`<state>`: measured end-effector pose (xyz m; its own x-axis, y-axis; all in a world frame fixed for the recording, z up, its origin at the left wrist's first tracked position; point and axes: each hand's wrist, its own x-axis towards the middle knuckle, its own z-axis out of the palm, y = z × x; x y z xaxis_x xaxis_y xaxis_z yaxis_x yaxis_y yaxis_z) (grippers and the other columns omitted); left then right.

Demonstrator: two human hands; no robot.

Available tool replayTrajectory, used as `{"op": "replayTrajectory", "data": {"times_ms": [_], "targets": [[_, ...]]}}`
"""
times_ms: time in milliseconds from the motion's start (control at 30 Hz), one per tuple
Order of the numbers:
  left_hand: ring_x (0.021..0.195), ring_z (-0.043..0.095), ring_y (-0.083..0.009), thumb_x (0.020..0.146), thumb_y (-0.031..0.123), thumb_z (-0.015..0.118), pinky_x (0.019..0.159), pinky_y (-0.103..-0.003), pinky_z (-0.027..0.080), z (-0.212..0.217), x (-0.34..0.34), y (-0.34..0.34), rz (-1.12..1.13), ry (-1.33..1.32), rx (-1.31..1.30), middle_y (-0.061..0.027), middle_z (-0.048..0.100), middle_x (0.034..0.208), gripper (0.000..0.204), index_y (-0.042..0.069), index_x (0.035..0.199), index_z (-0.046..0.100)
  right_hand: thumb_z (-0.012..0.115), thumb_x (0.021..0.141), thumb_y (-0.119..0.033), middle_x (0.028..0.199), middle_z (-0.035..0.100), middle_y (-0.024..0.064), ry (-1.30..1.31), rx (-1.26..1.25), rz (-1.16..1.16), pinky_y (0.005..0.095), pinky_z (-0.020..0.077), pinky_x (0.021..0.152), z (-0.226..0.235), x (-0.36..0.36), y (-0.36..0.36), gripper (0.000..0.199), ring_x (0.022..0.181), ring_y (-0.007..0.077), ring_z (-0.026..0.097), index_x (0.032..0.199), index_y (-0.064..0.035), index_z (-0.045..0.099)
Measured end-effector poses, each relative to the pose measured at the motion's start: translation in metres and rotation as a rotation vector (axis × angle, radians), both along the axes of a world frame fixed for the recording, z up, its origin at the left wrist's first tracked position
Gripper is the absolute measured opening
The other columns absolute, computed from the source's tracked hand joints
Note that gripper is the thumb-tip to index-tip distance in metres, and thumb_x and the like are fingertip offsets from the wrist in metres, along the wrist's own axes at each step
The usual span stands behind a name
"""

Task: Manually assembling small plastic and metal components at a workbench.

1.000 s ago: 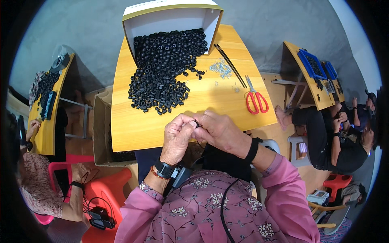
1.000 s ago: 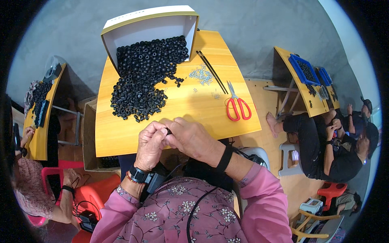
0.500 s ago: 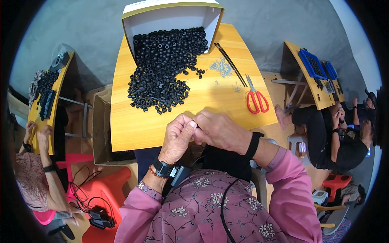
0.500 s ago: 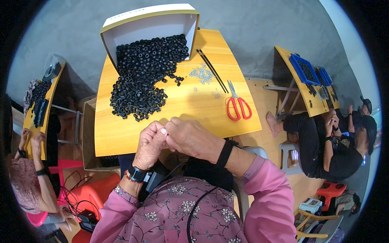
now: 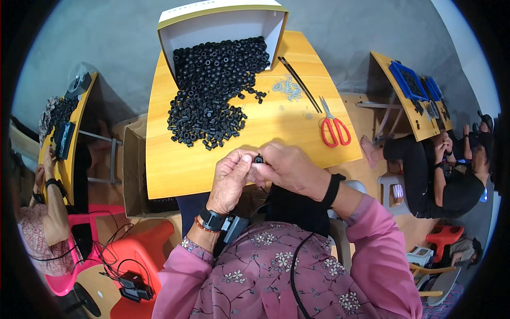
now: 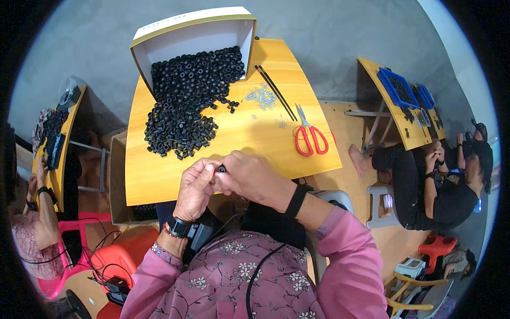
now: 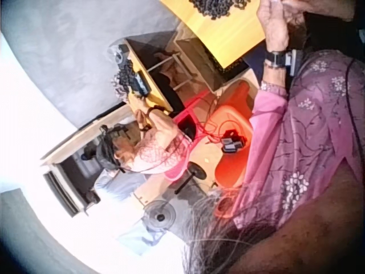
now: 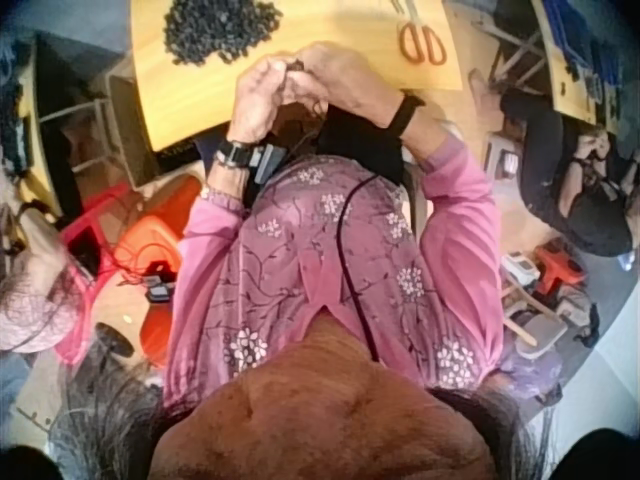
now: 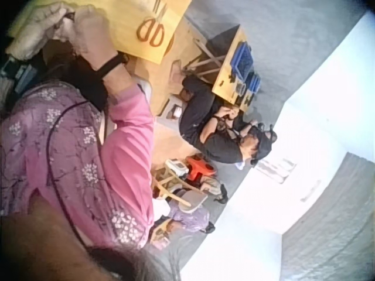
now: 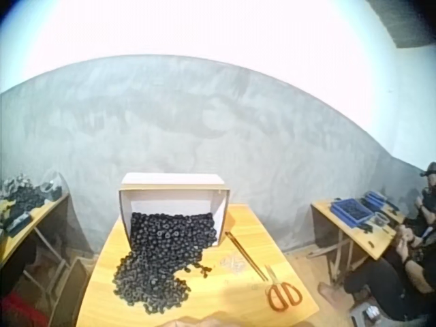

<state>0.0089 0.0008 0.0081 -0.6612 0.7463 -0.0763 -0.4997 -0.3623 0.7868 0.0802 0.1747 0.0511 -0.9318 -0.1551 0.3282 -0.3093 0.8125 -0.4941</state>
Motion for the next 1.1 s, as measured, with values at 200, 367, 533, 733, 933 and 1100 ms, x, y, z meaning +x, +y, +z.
{"op": "replayTrajectory", "data": {"times_ms": [200,367,533,733,933,1100], "targets": [[0.072,0.066,-0.0141,0.101,0.016,0.059,0.07,-0.031,0.057,0.001,-0.002,0.001,-0.011,0.109,-0.108,-0.009,0.07,0.082,0.016,0.0,0.101,0.061,0.072,0.086,-0.018,0.083,0.058,0.013,0.021,0.144,0.05,0.0426,0.0509,0.06,0.012,0.003,-0.004,0.025,0.074,0.0339,0.063,0.099,-0.0045,0.055],[0.069,0.065,-0.0135,0.101,0.013,0.058,0.069,-0.029,0.055,-0.002,-0.003,0.0,-0.009,0.111,-0.089,-0.0094,0.071,0.081,0.014,0.0,0.099,0.06,0.071,0.087,-0.02,0.086,0.059,0.0123,-0.034,0.209,0.003,0.043,0.0516,0.061,0.019,0.002,-0.013,0.026,0.075,0.0337,0.063,0.103,-0.0049,0.057],[0.068,0.064,-0.0137,0.101,0.011,0.057,0.068,-0.029,0.054,-0.005,-0.001,0.002,0.033,0.055,-0.048,-0.0096,0.07,0.08,0.012,0.0,0.097,0.059,0.071,0.087,-0.022,0.087,0.06,0.0127,-0.035,0.124,0.001,0.0441,0.052,0.066,0.022,0.0,-0.012,0.033,0.079,0.0335,0.063,0.112,-0.0041,0.059],[0.072,0.066,-0.0149,0.102,0.012,0.055,0.071,-0.032,0.056,-0.009,-0.001,0.003,0.03,0.103,-0.038,-0.0074,0.067,0.089,0.012,0.001,0.1,0.059,0.071,0.087,-0.021,0.089,0.062,0.014,-0.081,0.022,-0.001,0.0462,0.0512,0.072,0.027,-0.005,-0.011,0.035,0.084,0.0359,0.063,0.115,-0.0037,0.06],[0.066,0.064,-0.0118,0.1,0.011,0.058,0.066,-0.028,0.056,-0.008,-0.001,0.003,0.076,0.093,-0.047,-0.0063,0.067,0.077,0.012,0.0,0.095,0.061,0.064,0.091,-0.028,0.084,0.063,0.0169,-0.177,0.125,0.042,0.0467,0.0518,0.07,0.031,-0.009,-0.006,0.027,0.081,0.0378,0.065,0.095,-0.0009,0.06],[0.072,0.066,-0.0158,0.103,0.016,0.054,0.072,-0.033,0.058,0.002,-0.002,0.001,0.024,0.015,-0.093,-0.0085,0.069,0.082,0.016,0.002,0.098,0.06,0.059,0.093,-0.025,0.082,0.062,0.0185,-0.23,0.206,0.029,0.0475,0.0518,0.068,0.038,-0.012,-0.007,0.027,0.077,0.0381,0.064,0.086,0.0011,0.058]]}}
